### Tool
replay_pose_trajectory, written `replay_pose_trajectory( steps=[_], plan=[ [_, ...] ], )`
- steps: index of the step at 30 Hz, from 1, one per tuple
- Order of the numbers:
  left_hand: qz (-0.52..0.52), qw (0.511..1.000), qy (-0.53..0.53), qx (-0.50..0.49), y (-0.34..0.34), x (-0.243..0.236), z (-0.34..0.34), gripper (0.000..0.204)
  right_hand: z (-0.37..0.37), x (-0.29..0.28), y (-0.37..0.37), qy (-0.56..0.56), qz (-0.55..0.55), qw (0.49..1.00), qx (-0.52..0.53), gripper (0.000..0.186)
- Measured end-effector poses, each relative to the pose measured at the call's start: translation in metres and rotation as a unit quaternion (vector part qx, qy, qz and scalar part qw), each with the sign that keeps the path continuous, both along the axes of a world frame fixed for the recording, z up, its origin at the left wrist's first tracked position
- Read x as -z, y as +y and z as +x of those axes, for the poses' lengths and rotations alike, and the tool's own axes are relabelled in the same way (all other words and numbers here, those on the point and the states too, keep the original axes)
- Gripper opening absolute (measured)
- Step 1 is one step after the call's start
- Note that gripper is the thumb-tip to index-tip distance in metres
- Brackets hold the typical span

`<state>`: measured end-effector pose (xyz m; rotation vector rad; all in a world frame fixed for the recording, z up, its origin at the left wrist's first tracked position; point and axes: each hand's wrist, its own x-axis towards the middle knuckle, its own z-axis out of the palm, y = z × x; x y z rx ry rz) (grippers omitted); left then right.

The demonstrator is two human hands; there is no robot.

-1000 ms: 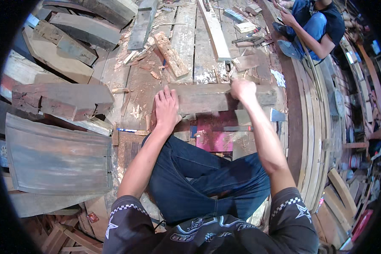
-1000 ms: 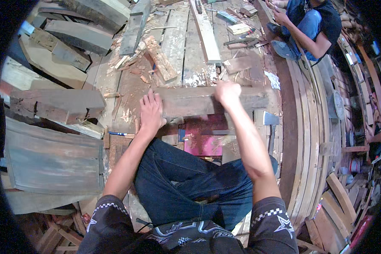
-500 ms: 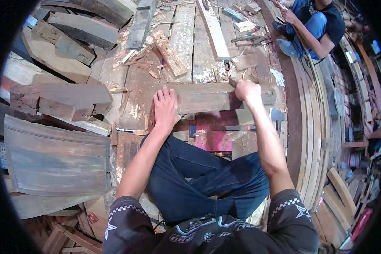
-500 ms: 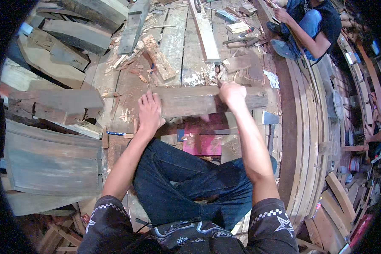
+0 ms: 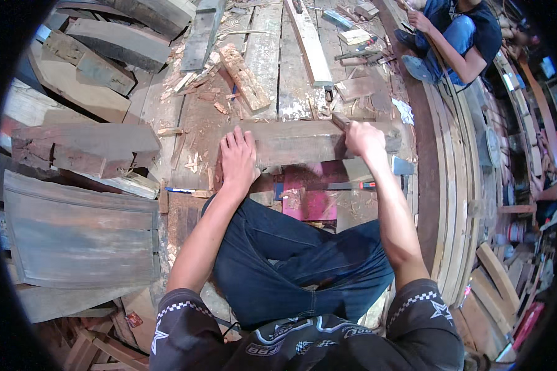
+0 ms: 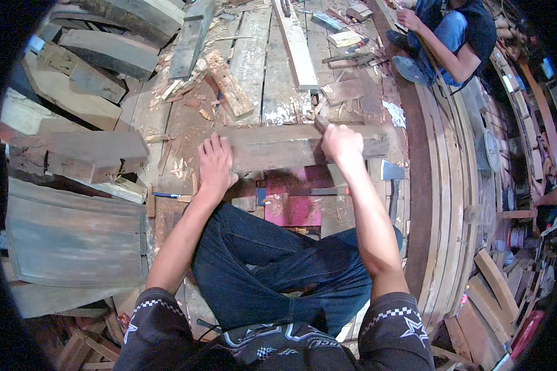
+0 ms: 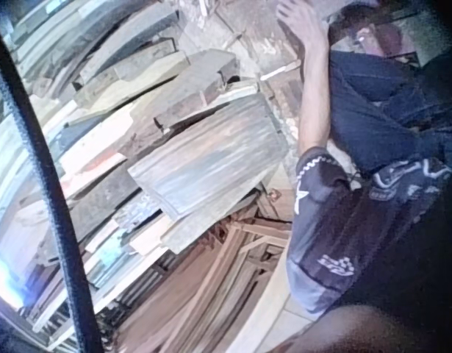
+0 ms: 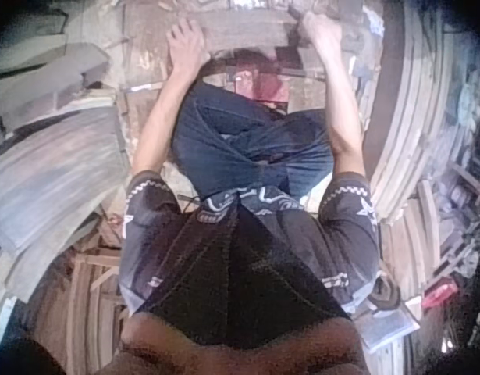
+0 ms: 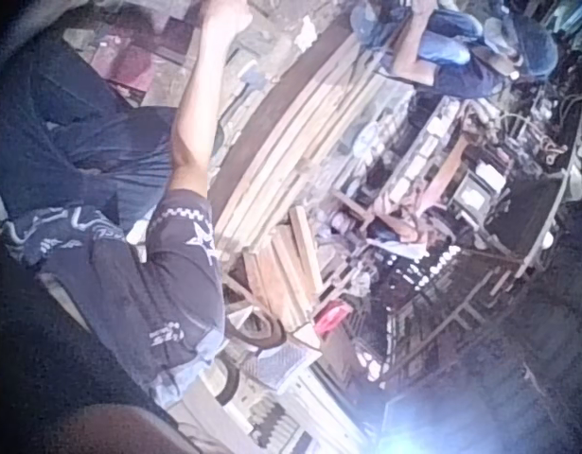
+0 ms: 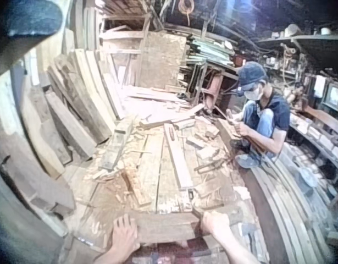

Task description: The person holds a piece of wood and smooths its edges and surface by rubbing it with a sanding block.

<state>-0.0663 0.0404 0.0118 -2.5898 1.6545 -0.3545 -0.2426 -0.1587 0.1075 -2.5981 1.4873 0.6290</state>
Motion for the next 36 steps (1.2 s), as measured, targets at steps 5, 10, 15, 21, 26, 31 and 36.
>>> replay_pose_trajectory(
  steps=[5, 10, 15, 21, 26, 31, 36],
  plan=[
    [0.001, 1.000, -0.015, -0.011, 0.004, 0.016, 0.004, 0.061, 0.026, -0.016, 0.056, -0.054, 0.049, 0.992, -0.107, 0.028],
    [0.006, 1.000, 0.002, -0.011, 0.007, 0.013, 0.004, 0.059, 0.017, -0.021, 0.038, -0.111, 0.107, 0.982, -0.108, 0.028],
    [-0.007, 1.000, -0.023, 0.005, 0.002, 0.005, 0.001, 0.064, -0.006, 0.000, 0.006, -0.007, 0.001, 1.000, 0.012, 0.033],
    [0.015, 1.000, 0.021, -0.001, 0.004, -0.003, -0.001, 0.064, 0.017, -0.021, 0.062, -0.103, 0.033, 0.983, -0.146, 0.031],
    [0.011, 1.000, 0.010, -0.014, 0.006, 0.003, 0.003, 0.067, -0.013, -0.018, 0.021, -0.183, 0.066, 0.977, -0.089, 0.027],
    [0.027, 0.999, 0.013, -0.017, 0.000, -0.002, 0.000, 0.072, -0.080, 0.008, -0.014, -0.246, 0.039, 0.969, -0.003, 0.030],
    [0.016, 1.000, 0.023, -0.011, -0.001, 0.004, 0.002, 0.085, -0.078, 0.007, -0.017, -0.201, -0.070, 0.977, -0.004, 0.029]
  ],
)
